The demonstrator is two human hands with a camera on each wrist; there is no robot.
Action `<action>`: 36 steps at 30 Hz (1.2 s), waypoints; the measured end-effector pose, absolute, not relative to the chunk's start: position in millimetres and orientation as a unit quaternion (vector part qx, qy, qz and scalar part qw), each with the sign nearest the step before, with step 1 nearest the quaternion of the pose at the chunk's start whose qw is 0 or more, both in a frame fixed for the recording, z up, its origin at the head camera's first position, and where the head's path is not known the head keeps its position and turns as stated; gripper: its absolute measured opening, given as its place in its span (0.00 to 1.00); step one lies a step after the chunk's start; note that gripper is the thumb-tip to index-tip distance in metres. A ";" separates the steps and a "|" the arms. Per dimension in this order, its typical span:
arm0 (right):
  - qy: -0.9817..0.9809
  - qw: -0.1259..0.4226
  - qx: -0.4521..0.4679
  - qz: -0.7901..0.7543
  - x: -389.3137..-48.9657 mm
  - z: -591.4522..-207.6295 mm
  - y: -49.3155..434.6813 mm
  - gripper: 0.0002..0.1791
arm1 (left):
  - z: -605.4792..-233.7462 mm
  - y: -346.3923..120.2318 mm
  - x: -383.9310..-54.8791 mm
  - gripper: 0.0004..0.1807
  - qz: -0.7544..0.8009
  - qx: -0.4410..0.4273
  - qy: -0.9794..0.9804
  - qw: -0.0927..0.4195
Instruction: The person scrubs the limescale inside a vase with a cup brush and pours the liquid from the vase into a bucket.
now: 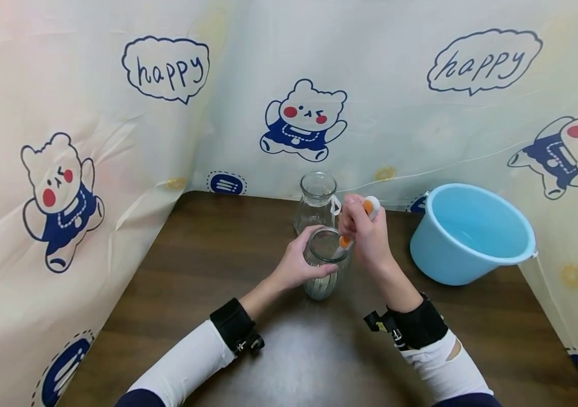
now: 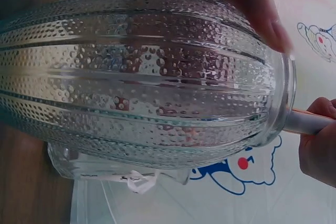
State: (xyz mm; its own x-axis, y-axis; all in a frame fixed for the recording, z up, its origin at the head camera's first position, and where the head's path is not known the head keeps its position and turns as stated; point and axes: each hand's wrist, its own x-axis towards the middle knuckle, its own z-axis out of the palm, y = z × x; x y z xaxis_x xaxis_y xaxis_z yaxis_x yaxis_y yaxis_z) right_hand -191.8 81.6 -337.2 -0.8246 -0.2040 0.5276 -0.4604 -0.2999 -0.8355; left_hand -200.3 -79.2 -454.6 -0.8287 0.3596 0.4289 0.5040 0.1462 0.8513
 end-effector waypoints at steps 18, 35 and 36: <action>-0.579 0.122 0.278 0.757 -185.9 -336.9 80.3 0.23 | -453.9 -75.3 -207.7 0.42 -0.601 -0.301 -0.739 0.049; -0.535 0.110 0.280 0.789 -174.8 -320.2 77.3 0.24 | -420.7 -77.7 -183.6 0.40 -0.609 -0.296 -0.734 0.053; -0.526 0.107 0.286 0.794 -174.6 -315.9 78.2 0.24 | -421.2 -77.5 -183.3 0.40 -0.609 -0.295 -0.734 0.054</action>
